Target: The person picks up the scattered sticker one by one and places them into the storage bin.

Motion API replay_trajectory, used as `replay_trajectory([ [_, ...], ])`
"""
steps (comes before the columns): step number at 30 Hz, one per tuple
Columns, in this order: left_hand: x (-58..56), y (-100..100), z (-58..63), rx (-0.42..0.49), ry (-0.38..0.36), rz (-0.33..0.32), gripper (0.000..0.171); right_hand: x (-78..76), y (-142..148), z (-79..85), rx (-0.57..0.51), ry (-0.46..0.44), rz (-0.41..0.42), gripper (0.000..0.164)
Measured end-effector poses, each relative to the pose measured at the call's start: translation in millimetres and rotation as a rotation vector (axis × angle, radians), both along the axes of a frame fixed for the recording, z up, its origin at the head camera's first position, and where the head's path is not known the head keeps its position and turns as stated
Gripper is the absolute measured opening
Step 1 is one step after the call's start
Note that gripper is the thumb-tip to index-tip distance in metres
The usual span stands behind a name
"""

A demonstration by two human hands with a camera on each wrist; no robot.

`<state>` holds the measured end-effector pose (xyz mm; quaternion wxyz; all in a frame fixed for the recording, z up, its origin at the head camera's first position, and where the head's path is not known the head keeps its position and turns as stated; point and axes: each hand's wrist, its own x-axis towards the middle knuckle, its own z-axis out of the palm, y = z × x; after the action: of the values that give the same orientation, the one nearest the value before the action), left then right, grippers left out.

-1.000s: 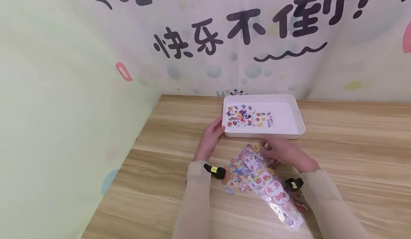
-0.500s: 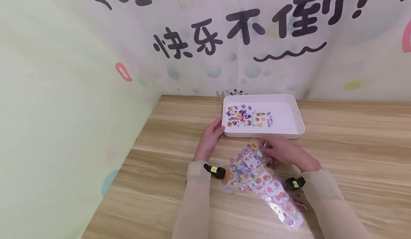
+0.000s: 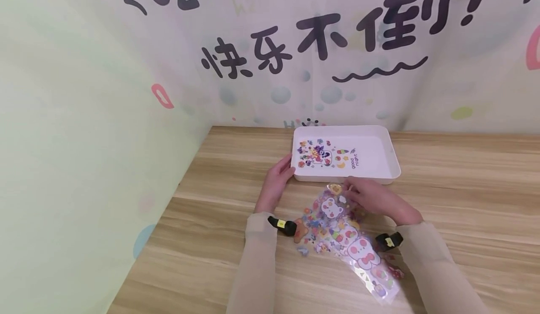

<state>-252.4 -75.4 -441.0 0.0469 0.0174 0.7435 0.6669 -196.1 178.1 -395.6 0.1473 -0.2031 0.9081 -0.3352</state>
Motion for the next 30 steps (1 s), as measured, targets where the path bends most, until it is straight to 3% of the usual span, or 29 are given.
replay_trajectory([
  [14, 0.2, 0, -1.6, 0.019, 0.013, -0.001, 0.043, -3.9, 11, 4.3, -0.04, 0.078, -0.035, 0.009],
  [30, 0.9, -1, -0.5, 0.041, -0.017, -0.014, 0.042, -4.8, 32, 13.1, -0.053, 0.028, -0.085, 0.013],
])
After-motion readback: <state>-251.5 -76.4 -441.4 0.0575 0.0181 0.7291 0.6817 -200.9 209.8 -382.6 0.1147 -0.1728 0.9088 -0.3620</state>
